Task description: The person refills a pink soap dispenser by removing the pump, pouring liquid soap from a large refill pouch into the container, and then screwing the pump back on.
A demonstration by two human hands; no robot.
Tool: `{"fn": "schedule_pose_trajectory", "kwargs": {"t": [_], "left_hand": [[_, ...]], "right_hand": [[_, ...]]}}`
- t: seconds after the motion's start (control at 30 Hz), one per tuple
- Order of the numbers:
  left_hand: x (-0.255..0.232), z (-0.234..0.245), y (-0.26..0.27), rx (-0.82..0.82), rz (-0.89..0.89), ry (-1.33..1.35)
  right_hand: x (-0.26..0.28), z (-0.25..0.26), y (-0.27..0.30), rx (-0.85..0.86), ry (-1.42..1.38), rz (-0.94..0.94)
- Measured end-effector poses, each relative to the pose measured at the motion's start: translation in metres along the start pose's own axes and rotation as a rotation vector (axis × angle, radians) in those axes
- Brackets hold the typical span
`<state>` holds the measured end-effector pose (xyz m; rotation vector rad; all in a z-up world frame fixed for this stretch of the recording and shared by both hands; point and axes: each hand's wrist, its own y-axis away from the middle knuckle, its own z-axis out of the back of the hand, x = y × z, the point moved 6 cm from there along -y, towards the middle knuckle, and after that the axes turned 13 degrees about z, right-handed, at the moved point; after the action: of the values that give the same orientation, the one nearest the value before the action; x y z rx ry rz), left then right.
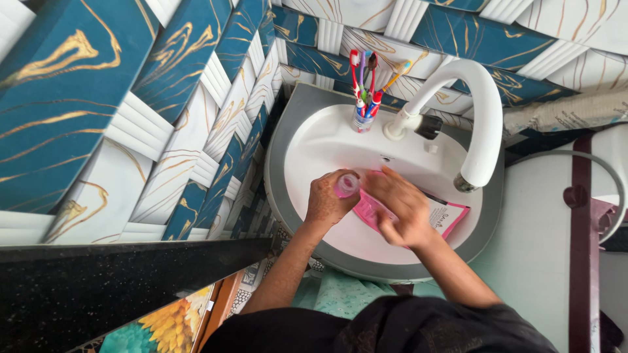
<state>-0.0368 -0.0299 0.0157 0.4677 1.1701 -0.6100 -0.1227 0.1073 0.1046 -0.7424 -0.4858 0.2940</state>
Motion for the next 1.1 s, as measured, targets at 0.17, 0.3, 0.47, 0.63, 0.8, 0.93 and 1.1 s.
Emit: {"fn": "schedule_pose_trajectory", "kwargs": {"t": [0.17, 0.3, 0.47, 0.63, 0.8, 0.93, 1.1], "left_hand": [[0.0, 0.001, -0.004, -0.016, -0.01, -0.048], [0.011, 0.02, -0.002, -0.065, 0.092, 0.011], [0.018, 0.031, -0.002, -0.125, 0.105, 0.0], [0.026, 0.033, 0.002, -0.131, 0.148, 0.062], [0.026, 0.041, 0.011, -0.162, 0.16, 0.09], [0.024, 0.048, 0.014, -0.175, 0.159, 0.106], [0.024, 0.05, 0.02, -0.187, 0.139, 0.133]], "right_hand": [[0.01, -0.021, -0.022, 0.118, -0.174, 0.028], [-0.025, -0.009, 0.018, 0.148, -0.328, -0.168], [-0.119, -0.044, 0.106, 0.217, -0.079, -0.871], [-0.174, -0.135, 0.146, 0.395, 0.076, -0.846], [-0.198, -0.228, 0.157, 0.693, 0.231, -0.685], [-0.209, -0.255, 0.165, 0.976, 0.407, -0.715], [-0.193, -0.23, 0.139, 0.977, 0.398, -0.67]]}}
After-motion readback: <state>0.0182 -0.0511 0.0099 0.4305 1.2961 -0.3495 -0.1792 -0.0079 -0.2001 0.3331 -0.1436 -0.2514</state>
